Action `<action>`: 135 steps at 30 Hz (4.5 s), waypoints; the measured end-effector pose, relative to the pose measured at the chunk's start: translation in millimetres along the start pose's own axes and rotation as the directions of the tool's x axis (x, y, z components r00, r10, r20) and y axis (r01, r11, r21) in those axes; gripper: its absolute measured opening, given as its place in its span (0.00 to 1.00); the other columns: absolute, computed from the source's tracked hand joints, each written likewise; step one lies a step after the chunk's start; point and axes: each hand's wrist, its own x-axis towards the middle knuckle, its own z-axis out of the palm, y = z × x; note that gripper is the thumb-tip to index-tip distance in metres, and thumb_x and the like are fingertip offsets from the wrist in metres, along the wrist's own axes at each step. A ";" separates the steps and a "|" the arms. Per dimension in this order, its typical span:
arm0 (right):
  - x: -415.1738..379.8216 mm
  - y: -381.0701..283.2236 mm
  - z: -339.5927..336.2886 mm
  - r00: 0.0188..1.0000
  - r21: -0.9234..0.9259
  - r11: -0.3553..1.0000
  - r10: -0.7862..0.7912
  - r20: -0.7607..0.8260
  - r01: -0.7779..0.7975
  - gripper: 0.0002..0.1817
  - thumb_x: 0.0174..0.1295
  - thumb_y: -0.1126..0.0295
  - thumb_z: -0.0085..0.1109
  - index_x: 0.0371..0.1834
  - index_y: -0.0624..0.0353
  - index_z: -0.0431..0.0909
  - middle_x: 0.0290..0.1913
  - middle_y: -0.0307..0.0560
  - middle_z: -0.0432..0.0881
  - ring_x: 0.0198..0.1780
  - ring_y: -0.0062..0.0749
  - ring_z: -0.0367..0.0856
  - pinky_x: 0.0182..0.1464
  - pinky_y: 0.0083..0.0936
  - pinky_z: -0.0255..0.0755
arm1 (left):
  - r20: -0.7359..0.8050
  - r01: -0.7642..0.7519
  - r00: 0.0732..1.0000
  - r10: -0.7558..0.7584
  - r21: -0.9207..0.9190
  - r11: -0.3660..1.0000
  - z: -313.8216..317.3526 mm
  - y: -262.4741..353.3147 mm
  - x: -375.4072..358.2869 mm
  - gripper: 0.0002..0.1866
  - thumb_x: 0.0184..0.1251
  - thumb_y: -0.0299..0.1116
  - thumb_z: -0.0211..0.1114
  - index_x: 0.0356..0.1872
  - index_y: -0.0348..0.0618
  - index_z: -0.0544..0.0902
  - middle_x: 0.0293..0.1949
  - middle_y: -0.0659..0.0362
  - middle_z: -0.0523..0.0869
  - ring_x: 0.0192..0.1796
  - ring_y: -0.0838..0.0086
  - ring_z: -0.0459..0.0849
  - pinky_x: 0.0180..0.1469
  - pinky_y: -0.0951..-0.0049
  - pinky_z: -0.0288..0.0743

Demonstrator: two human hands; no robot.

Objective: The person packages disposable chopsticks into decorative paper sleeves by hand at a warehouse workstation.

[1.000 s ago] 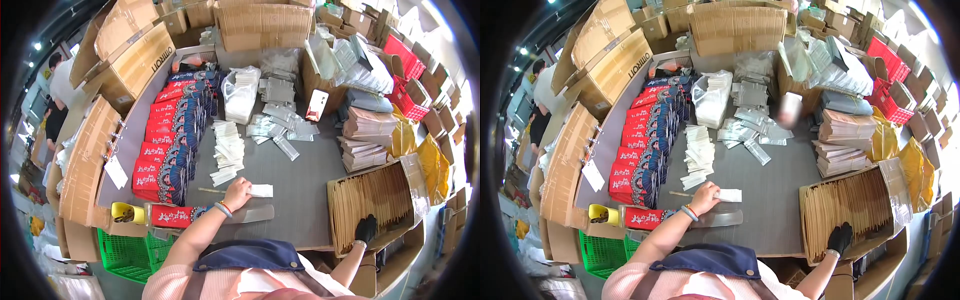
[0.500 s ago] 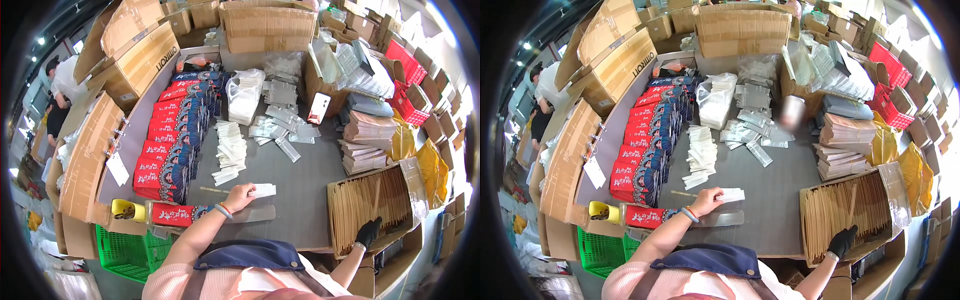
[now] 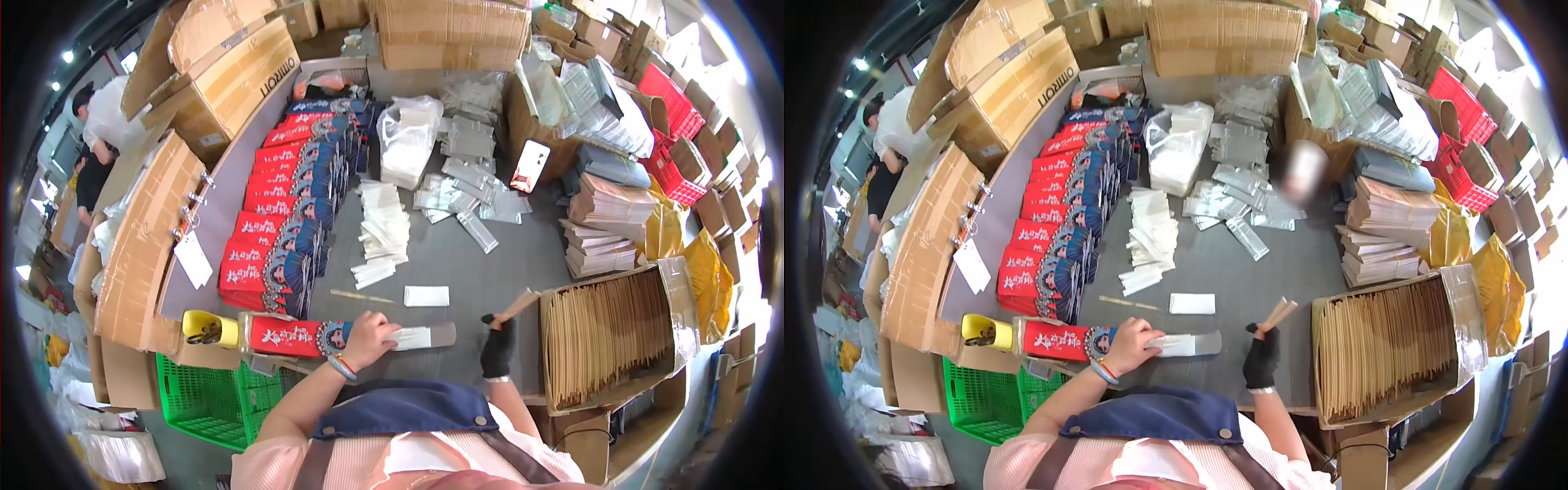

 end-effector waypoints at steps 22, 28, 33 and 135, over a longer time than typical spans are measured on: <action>21.3 -19.1 32.9 0.574 -0.204 0.753 -0.266 0.775 0.625 0.08 0.57 0.68 0.63 0.39 0.51 0.85 0.35 0.47 0.81 0.37 0.47 0.79 0.40 0.39 0.74 | 0.040 0.083 0.995 -0.088 0.108 0.991 -16.6 2.5 -24.6 0.41 0.35 0.43 0.82 0.58 0.43 0.78 0.57 0.57 0.75 0.63 0.56 0.69 0.66 0.52 0.62; -20.7 -11.5 74.4 0.674 -0.182 0.982 0.106 0.731 0.042 0.10 0.57 0.72 0.63 0.42 0.60 0.78 0.36 0.54 0.81 0.42 0.47 0.83 0.45 0.35 0.76 | 0.061 0.075 0.995 -0.083 0.113 0.991 -3.0 2.7 -16.6 0.45 0.34 0.39 0.82 0.61 0.42 0.75 0.60 0.55 0.73 0.62 0.54 0.70 0.65 0.53 0.65; -13.8 -32.7 80.7 0.611 -0.121 0.931 -0.124 0.782 0.345 0.33 0.47 0.56 0.74 0.57 0.53 0.75 0.50 0.49 0.78 0.53 0.45 0.79 0.52 0.42 0.70 | 0.139 0.002 0.990 -0.021 0.135 0.991 -17.9 3.6 -7.9 0.36 0.38 0.33 0.79 0.57 0.54 0.79 0.53 0.54 0.76 0.59 0.54 0.73 0.60 0.54 0.69; 15.3 -31.3 46.3 0.428 -0.305 0.681 -0.014 0.903 0.666 0.15 0.62 0.65 0.59 0.53 0.44 0.83 0.41 0.47 0.83 0.40 0.45 0.80 0.42 0.38 0.75 | 0.043 0.168 0.984 -0.171 0.060 0.984 -24.1 -18.4 -40.5 0.41 0.35 0.41 0.83 0.59 0.45 0.78 0.58 0.57 0.75 0.63 0.56 0.69 0.65 0.54 0.63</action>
